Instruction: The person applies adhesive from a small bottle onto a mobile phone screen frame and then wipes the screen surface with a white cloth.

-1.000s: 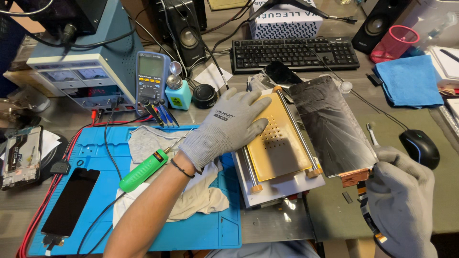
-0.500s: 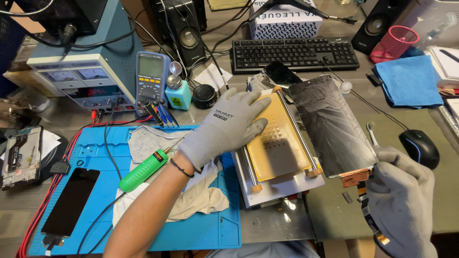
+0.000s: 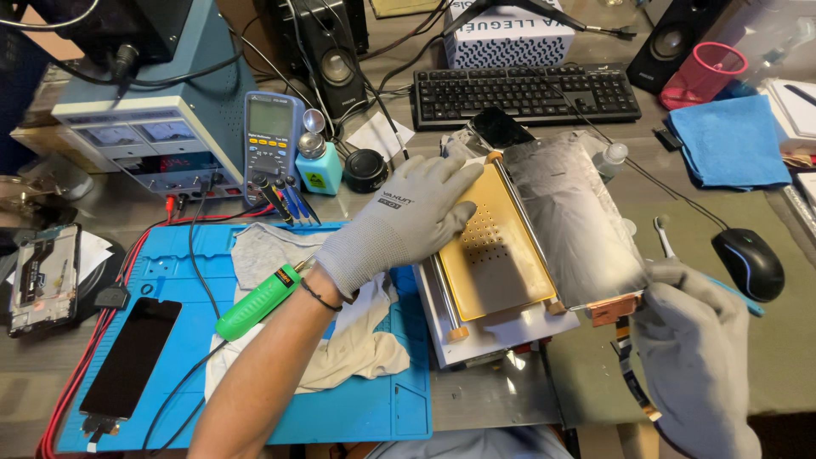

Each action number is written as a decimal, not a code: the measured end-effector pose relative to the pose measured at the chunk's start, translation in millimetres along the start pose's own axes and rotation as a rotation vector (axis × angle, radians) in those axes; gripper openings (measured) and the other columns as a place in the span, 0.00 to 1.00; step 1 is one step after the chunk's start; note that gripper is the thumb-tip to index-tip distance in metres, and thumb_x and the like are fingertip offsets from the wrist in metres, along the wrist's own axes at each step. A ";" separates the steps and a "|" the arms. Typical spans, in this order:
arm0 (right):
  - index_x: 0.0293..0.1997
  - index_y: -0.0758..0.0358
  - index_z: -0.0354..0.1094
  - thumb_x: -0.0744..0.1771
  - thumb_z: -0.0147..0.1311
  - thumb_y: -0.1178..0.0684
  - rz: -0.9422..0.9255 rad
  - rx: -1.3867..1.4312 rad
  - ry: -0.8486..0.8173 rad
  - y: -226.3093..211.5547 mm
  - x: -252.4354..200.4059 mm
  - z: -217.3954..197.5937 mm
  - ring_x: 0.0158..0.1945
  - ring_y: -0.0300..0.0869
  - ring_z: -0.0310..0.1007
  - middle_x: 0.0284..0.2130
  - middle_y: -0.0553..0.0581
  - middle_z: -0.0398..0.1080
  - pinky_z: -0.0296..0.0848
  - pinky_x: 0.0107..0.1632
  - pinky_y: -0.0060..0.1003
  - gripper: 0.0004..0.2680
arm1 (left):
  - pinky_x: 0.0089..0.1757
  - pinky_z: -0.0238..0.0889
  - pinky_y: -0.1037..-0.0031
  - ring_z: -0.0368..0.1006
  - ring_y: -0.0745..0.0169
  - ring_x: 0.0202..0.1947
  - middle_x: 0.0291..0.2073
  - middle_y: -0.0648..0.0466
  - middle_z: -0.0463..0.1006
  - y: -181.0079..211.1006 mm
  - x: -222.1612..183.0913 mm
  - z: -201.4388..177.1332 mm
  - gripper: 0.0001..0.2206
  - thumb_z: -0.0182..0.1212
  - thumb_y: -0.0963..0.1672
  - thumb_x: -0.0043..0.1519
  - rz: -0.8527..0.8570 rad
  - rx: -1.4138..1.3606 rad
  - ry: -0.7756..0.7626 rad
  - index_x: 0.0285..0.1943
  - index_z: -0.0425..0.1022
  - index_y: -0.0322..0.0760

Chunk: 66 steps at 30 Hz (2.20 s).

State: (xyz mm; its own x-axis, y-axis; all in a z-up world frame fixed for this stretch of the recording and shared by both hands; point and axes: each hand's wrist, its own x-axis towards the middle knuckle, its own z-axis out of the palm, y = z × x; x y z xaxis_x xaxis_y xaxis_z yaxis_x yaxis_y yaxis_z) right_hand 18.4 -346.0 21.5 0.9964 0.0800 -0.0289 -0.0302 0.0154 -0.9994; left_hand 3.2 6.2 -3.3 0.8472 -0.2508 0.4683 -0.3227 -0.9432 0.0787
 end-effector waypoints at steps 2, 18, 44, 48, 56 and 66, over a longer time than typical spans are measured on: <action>0.41 0.70 0.72 0.68 0.50 0.62 0.022 0.024 -0.053 10.0 -0.9 5.8 0.31 0.37 0.50 0.33 0.52 0.62 0.44 0.34 0.34 0.04 | 0.62 0.62 0.51 0.74 0.38 0.63 0.69 0.40 0.78 -5.6 4.0 -4.4 0.23 0.51 0.48 0.75 -0.007 0.009 0.064 0.77 0.69 0.33; 0.26 0.62 0.58 0.74 0.56 0.56 0.204 -0.131 -0.310 -23.5 -30.2 56.0 0.23 0.53 0.85 0.20 0.56 0.59 0.56 0.27 0.31 0.15 | 0.58 0.70 0.63 0.83 0.55 0.59 0.58 0.52 0.88 15.5 16.4 -70.9 0.22 0.46 0.51 0.71 -0.399 -0.586 0.082 0.64 0.81 0.41; 0.72 0.58 0.81 0.70 0.58 0.55 0.243 -0.236 -0.256 -52.8 -48.1 77.5 0.27 0.45 0.67 0.32 0.62 0.72 0.68 0.35 0.40 0.20 | 0.52 0.68 0.66 0.81 0.61 0.48 0.45 0.57 0.88 10.1 17.7 -62.8 0.15 0.50 0.50 0.68 -0.449 -0.574 0.025 0.48 0.83 0.44; 0.71 0.65 0.80 0.70 0.56 0.57 0.297 -0.177 -0.252 -56.3 -49.6 80.5 0.32 0.56 0.81 0.34 0.72 0.77 0.66 0.27 0.44 0.19 | 0.47 0.68 0.55 0.82 0.47 0.44 0.42 0.52 0.90 4.7 15.8 -59.0 0.15 0.57 0.49 0.66 -0.239 -0.341 0.053 0.55 0.85 0.44; 0.72 0.58 0.82 0.71 0.54 0.54 0.279 -0.248 -0.303 -43.4 -41.4 68.0 0.30 0.47 0.79 0.29 0.64 0.75 0.63 0.39 0.34 0.19 | 0.68 0.50 0.41 0.65 0.41 0.71 0.70 0.49 0.75 21.0 6.5 -87.7 0.17 0.67 0.50 0.67 0.230 -0.332 -0.273 0.64 0.83 0.52; 0.72 0.56 0.83 0.71 0.56 0.55 0.339 -0.203 -0.280 -55.7 -45.3 72.7 0.27 0.39 0.58 0.30 0.58 0.69 0.59 0.36 0.32 0.20 | 0.78 0.38 0.43 0.58 0.42 0.81 0.82 0.45 0.67 18.7 1.0 -87.8 0.43 0.58 0.37 0.58 0.383 -0.409 -0.222 0.89 0.51 0.41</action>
State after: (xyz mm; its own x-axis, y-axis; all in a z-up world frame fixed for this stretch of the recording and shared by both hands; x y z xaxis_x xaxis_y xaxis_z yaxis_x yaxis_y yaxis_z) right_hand -30.8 -278.0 79.7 0.8724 0.3127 -0.3757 -0.3055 -0.2511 -0.9185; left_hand -39.1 7.4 75.9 0.6920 -0.6375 0.3387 -0.7214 -0.6271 0.2936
